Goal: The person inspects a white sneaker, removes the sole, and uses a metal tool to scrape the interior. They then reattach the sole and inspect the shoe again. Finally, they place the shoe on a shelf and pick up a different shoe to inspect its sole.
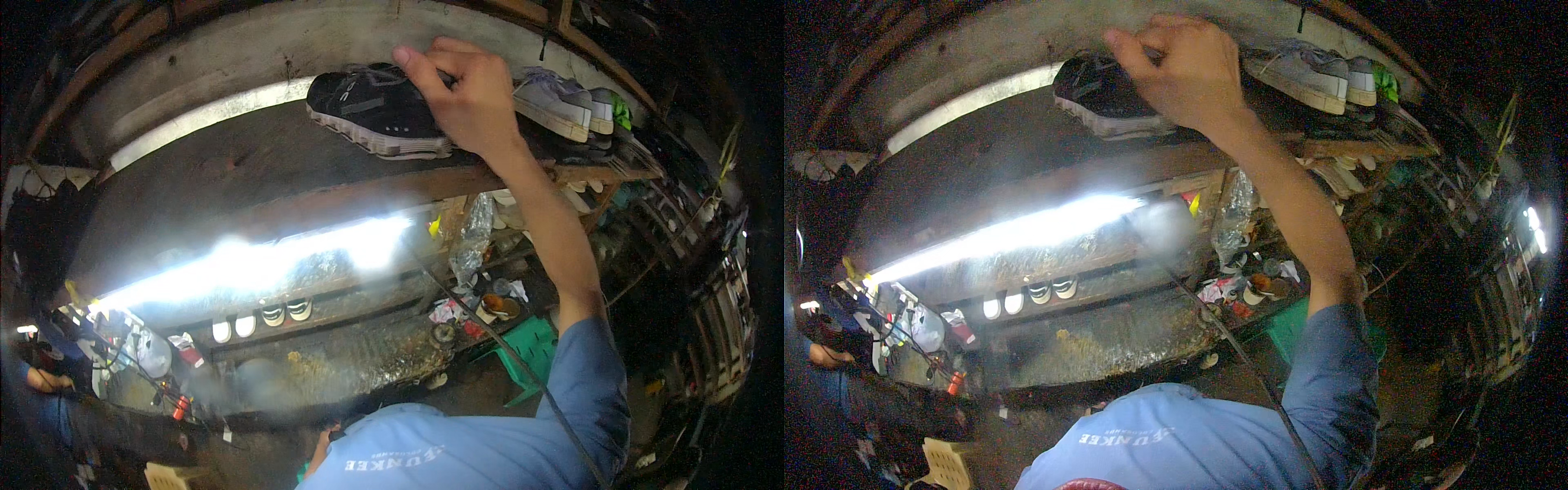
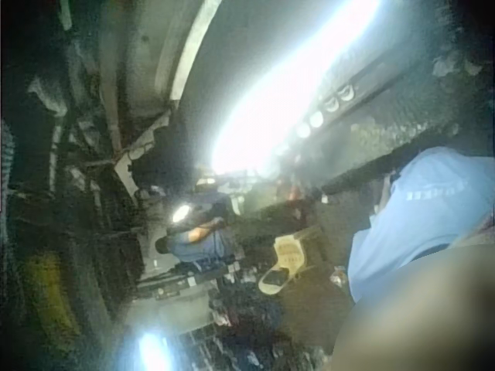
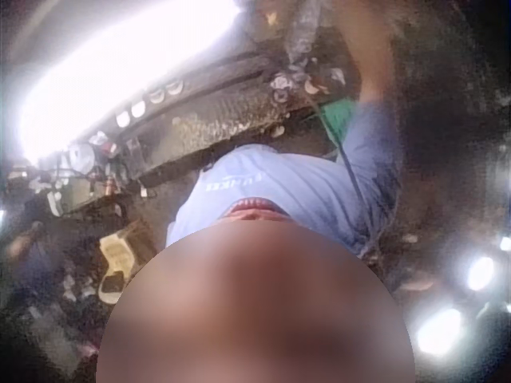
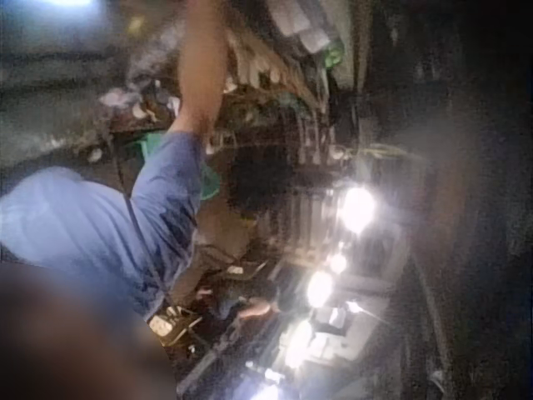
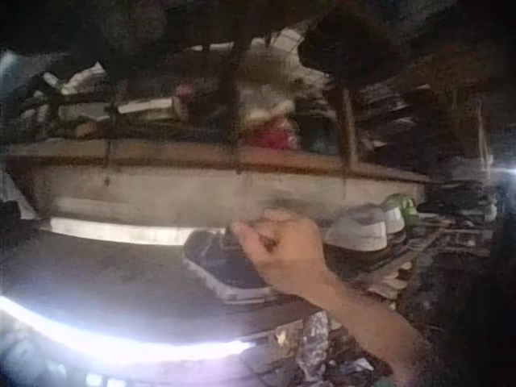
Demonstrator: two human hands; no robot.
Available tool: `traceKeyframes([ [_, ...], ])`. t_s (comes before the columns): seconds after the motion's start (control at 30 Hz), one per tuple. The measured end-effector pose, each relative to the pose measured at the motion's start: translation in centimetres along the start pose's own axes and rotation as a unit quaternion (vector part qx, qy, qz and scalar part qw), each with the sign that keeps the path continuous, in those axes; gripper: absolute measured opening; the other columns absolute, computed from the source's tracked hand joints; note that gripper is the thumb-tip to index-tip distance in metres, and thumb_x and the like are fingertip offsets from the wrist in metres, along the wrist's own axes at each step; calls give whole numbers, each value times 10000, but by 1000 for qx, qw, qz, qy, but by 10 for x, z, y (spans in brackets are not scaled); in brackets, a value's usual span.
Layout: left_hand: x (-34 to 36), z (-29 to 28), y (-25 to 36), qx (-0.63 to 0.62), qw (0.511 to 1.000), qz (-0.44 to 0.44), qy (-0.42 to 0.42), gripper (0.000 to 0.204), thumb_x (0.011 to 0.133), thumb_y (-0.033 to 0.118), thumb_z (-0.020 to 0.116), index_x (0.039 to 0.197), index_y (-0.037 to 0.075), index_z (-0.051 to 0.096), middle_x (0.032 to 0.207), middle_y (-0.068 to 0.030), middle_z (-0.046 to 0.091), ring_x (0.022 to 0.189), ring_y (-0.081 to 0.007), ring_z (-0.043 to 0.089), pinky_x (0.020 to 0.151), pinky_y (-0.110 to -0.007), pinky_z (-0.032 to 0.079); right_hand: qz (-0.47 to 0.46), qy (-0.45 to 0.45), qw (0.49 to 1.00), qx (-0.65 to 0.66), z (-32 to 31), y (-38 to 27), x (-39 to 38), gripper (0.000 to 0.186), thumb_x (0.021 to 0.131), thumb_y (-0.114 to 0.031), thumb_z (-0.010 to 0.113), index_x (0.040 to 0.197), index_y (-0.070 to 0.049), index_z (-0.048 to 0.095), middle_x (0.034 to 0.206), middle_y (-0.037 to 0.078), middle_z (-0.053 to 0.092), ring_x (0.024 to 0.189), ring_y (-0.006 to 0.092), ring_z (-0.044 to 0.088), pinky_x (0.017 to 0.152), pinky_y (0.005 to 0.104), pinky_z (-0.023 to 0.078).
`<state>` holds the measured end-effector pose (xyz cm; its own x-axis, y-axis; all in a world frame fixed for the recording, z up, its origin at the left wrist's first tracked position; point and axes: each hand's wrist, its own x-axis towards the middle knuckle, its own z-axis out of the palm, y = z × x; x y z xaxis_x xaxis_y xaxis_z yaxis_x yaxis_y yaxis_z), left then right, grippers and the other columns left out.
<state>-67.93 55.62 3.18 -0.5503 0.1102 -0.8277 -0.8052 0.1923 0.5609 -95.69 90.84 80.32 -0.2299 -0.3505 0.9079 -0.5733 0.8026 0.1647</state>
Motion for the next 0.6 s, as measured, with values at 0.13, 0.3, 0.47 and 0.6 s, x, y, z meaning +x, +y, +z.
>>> traceKeyframes([
  [0.13,15,-8,-1,33,999,20,-28,648,941,483,784,1364,5,675,1226,-189,735,1107,-291,685,955,-442,548,-273,62,958,67,-5,-1,22,370,986,-385,757,858,-38,761,743,54,679,614,241,563,571,351,425],
  [0.3,-11,-24,99,204,971,118,-49,738,955,503,754,1507,49,572,1397,-235,660,1304,-314,605,1104,-452,468,63,-225,965,119,-17,-6,14,371,998,-420,743,962,-54,793,682,0,631,641,95,572,621,281,449],
  [0.47,-156,-17,290,301,841,450,7,589,1021,467,673,1446,62,624,1420,-182,669,1258,-341,672,1090,-429,512,199,-28,948,248,-16,-8,22,397,1014,-426,717,924,-44,784,733,-42,670,687,55,596,663,251,472],
  [0.6,-295,10,394,333,691,618,170,366,965,232,754,1303,95,717,1259,-141,745,1149,-313,717,1005,-418,563,315,108,823,460,-33,0,27,324,993,-367,749,1026,-46,775,891,-2,748,774,109,695,731,273,545],
])
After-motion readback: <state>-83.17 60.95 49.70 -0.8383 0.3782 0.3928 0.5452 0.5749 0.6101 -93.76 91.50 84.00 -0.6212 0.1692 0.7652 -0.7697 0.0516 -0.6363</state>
